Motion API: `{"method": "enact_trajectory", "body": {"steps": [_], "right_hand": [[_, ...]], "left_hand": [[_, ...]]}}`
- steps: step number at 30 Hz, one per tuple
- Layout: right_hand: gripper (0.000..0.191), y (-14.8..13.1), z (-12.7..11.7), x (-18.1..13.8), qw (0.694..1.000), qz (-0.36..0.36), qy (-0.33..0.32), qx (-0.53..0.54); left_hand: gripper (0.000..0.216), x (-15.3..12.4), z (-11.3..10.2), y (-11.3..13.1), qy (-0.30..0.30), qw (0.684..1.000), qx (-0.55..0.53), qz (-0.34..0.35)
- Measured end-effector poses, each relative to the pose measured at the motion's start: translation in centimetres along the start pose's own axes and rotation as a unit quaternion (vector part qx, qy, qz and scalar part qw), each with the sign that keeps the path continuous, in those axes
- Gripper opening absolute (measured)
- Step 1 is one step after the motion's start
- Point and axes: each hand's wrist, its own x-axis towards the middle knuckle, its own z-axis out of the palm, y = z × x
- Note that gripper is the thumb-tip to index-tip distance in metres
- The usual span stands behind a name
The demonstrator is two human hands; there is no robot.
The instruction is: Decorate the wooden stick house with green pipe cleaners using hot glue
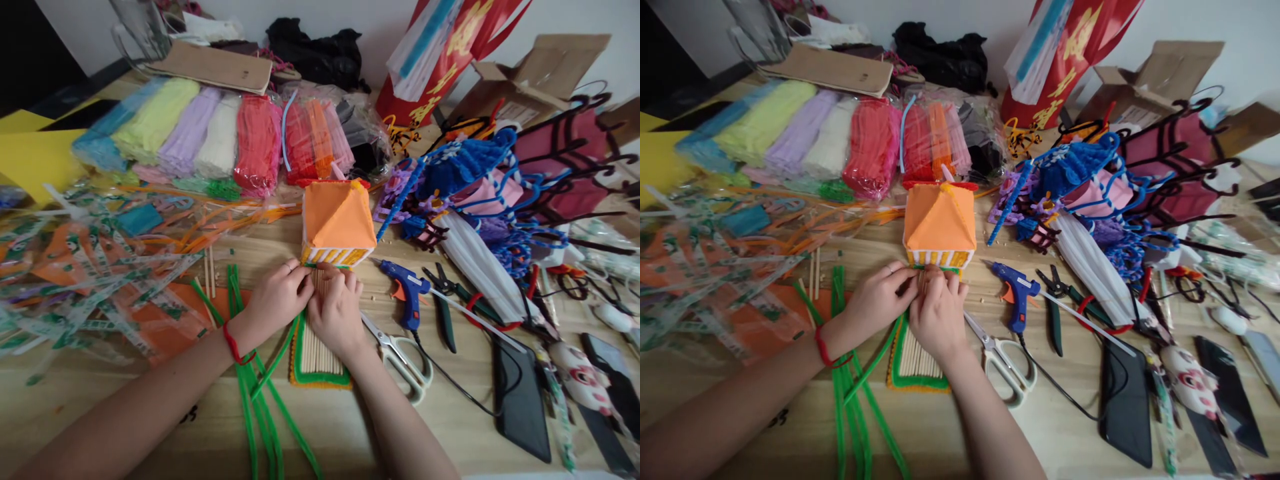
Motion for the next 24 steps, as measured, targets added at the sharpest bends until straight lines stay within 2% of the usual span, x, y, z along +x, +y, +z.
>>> {"method": "enact_trajectory", "body": {"steps": [4,24], "right_hand": [[0.031,0.06,0.17,-0.05,1.000,-0.019,-0.003,-0.010],[0.026,0.08,0.37,-0.01,0.999,-0.012,-0.014,-0.028]], "left_hand": [[0.017,-0.08,0.12,-0.09,-0.003,1.000,-0.004,-0.003],[0.017,-0.19,0.15,-0.15,0.006,1.000,0.007,0.004]]}}
